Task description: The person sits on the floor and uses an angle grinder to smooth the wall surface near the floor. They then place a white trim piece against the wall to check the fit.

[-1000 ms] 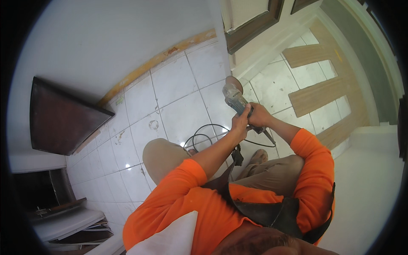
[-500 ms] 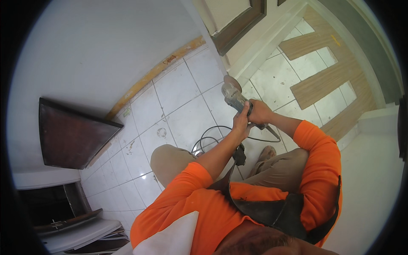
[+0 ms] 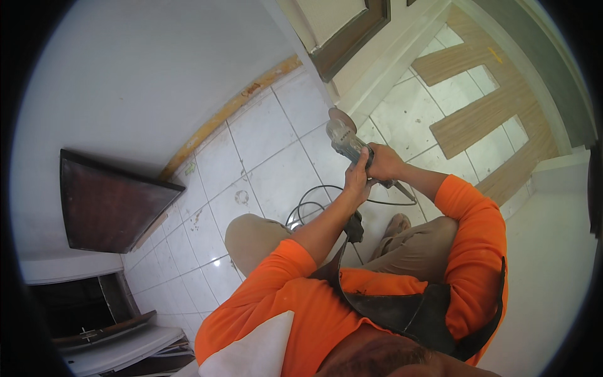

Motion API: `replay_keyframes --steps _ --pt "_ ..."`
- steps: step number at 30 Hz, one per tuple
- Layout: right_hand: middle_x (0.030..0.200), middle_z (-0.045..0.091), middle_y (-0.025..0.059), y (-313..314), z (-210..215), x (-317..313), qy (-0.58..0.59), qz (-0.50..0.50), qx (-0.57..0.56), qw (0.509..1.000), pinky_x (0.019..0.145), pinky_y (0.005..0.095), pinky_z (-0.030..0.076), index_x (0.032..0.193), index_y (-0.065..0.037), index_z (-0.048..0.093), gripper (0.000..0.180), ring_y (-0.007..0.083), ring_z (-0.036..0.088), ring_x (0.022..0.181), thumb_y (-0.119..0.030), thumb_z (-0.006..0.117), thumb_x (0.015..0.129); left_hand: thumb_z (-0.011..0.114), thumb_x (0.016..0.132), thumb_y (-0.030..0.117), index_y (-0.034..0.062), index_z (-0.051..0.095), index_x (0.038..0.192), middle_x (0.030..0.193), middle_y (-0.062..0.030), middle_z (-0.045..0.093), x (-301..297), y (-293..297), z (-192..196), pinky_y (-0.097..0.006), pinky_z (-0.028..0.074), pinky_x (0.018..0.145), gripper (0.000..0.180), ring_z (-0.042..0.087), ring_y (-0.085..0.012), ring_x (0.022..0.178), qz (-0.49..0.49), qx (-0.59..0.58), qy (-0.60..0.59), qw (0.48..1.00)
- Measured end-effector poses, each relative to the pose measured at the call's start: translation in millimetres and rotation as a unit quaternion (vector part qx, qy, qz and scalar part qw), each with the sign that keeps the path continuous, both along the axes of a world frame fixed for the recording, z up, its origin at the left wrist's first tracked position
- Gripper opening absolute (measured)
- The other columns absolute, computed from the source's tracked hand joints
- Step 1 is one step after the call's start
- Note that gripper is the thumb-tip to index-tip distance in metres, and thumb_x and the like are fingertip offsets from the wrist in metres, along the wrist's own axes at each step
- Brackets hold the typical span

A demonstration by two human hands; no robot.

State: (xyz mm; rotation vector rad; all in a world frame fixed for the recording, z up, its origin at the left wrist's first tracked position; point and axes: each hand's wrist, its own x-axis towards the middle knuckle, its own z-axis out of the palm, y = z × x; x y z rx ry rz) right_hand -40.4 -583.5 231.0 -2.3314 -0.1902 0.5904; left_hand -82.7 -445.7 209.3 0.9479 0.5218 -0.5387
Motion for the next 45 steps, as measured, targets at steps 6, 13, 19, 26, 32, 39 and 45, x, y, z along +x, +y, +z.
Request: replay_keyframes --steps 6,13,19,26,32,39,45 --pt "0.103 0.074 0.0262 1 -3 -3 0.032 -0.011 0.0 0.999 0.09 0.0461 0.058 0.113 0.002 0.065 0.065 0.0423 0.073 0.099 -0.037 0.085 0.064 0.069 0.099 0.058 0.0038 0.048 0.148 0.142 -0.0116 0.059 -3 -1 -1 -0.053 0.055 0.099 0.076 0.062 -0.0286 0.126 0.003 0.001 0.031 1.0" --pt "0.104 0.074 0.0261 -1 -4 -1 -0.004 0.005 -0.008 1.0 0.089 0.0456 0.059 0.116 0.003 0.065 0.068 0.0414 0.074 0.099 -0.036 0.085 0.063 0.07 0.098 0.058 0.0042 0.048 0.149 0.141 -0.0113 0.06 -1 -1 -5 -0.053 0.055 0.098 0.077 0.062 -0.0286 0.124 0.004 -0.009 0.004 1.0" --pt "0.103 0.074 0.0267 0 -9 -1 0.024 -0.005 -0.015 1.0 0.09 0.0466 0.059 0.115 0.002 0.065 0.069 0.0418 0.074 0.099 -0.035 0.086 0.062 0.071 0.097 0.059 0.0039 0.049 0.147 0.137 -0.0104 0.062 -2 -2 -8 -0.051 0.057 0.095 0.077 0.065 -0.0272 0.12 0.006 -0.008 0.023 1.0" --pt "0.103 0.074 0.0274 -2 -6 0 0.0 0.001 -0.008 1.0 0.09 0.0473 0.059 0.115 0.003 0.064 0.069 0.0428 0.073 0.099 -0.035 0.086 0.062 0.068 0.098 0.06 0.0055 0.051 0.144 0.135 -0.0102 0.064 -3 -5 2 -0.049 0.054 0.1 0.073 0.063 -0.0259 0.121 0.008 0.011 0.006 1.0" --pt "0.101 0.074 0.027 2 5 0 0.007 -0.011 0.002 1.0 0.089 0.0472 0.059 0.113 0.003 0.064 0.066 0.0433 0.073 0.098 -0.035 0.085 0.063 0.067 0.098 0.061 0.0069 0.051 0.145 0.137 -0.0105 0.062 -1 -1 5 -0.049 0.054 0.101 0.073 0.063 -0.0261 0.122 0.002 0.017 -0.007 1.0" --pt "0.098 0.074 0.0268 0 -3 -2 -0.016 -0.007 0.003 1.0 0.088 0.0468 0.059 0.11 0.002 0.065 0.062 0.0429 0.074 0.096 -0.036 0.084 0.065 0.066 0.099 0.061 0.0066 0.05 0.146 0.139 -0.0106 0.061 -3 -3 9 -0.05 0.054 0.103 0.074 0.063 -0.0264 0.123 0.0 0.02 0.006 1.0" --pt "0.098 0.074 0.0271 3 8 -4 -0.017 -0.017 0.009 1.0 0.087 0.047 0.059 0.109 0.002 0.065 0.061 0.0428 0.074 0.095 -0.036 0.083 0.066 0.068 0.098 0.059 0.0061 0.05 0.145 0.134 -0.0097 0.062 -2 -1 11 -0.049 0.057 0.097 0.073 0.064 -0.0258 0.119 0.008 0.014 0.004 1.0"
